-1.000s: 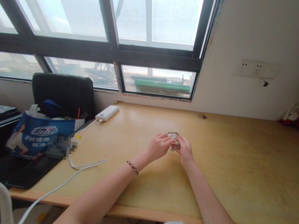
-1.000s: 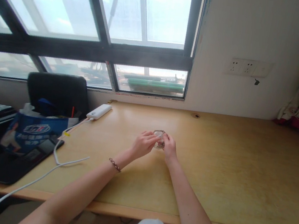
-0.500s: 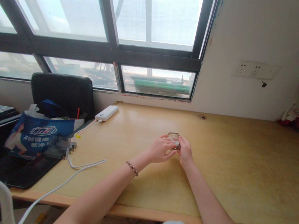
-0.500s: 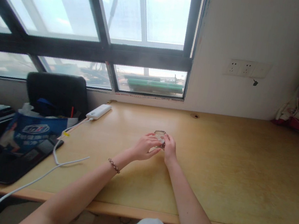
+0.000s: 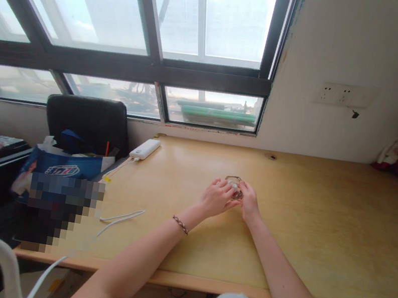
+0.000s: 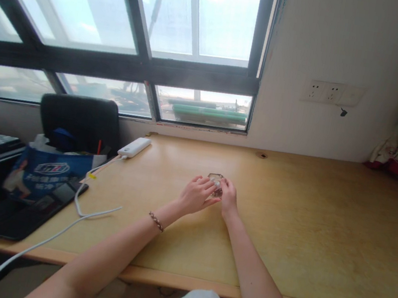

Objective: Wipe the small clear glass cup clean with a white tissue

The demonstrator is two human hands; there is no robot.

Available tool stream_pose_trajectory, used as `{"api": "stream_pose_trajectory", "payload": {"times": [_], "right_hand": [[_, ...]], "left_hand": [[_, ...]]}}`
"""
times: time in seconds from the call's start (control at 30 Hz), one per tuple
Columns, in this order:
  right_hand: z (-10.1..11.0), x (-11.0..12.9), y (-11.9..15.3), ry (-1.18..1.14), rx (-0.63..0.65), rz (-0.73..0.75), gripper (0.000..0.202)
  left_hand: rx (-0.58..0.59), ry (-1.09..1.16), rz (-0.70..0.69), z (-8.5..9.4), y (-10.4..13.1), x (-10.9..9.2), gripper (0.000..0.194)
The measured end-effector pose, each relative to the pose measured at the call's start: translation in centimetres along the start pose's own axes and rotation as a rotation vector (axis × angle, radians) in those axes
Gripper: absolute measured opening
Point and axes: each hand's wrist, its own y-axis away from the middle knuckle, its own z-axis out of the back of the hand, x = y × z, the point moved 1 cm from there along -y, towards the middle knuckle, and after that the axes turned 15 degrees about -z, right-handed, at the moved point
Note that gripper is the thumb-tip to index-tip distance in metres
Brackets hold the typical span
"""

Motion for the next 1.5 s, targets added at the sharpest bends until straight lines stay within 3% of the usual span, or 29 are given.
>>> {"api": "stream_pose_trajectory", "payload": {"times": [0.2,0.47,0.63,0.83,0.97,1.07,1.23,1.33,1.5], "right_hand": [[-0.4,0.1,0.4,-0.023,0.026,0.004,0.024],[0.2,0.1,0.1,-0.043,-0.050,-0.083,0.028],[0.0,0.2,0.2,-0.071,-0.004,-0.122,0.030],[-0.5,0.8,0.9,-0.149,0.098,-0.097,0.030],[-0.3,0.8,0.8,-0.178,0.119,-0.110,0.029],[-0.1,0.7,0.6,-0.199,0.107,-0.125,0.029],[-0.3,1.1,0.7,-0.221,0.129,-0.090,0.030],[-0.5,1.3,0.9,-0.243,0.109,-0.057,0.030],[-0.1,0.9,0.3,-0.200,0.021,-0.084,0.034]], "left_hand": [[-0.042,0.132,-0.007,0.2,0.1,0.0,0.044],[-0.055,0.375,0.026,0.4,0.1,0.2,0.027],[-0.101,0.347,0.052,0.4,0.3,0.7,0.030],[-0.303,0.306,0.133,0.4,0.9,0.7,0.025],[-0.495,0.389,0.336,-0.1,0.9,0.8,0.023],[-0.563,0.629,0.587,-1.3,0.7,1.3,0.031],[-0.487,1.516,0.879,-3.9,0.2,2.1,0.052],[-0.515,1.756,0.886,-4.0,0.2,1.9,0.044],[-0.537,1.805,0.855,-3.5,0.5,1.5,0.031]]}}
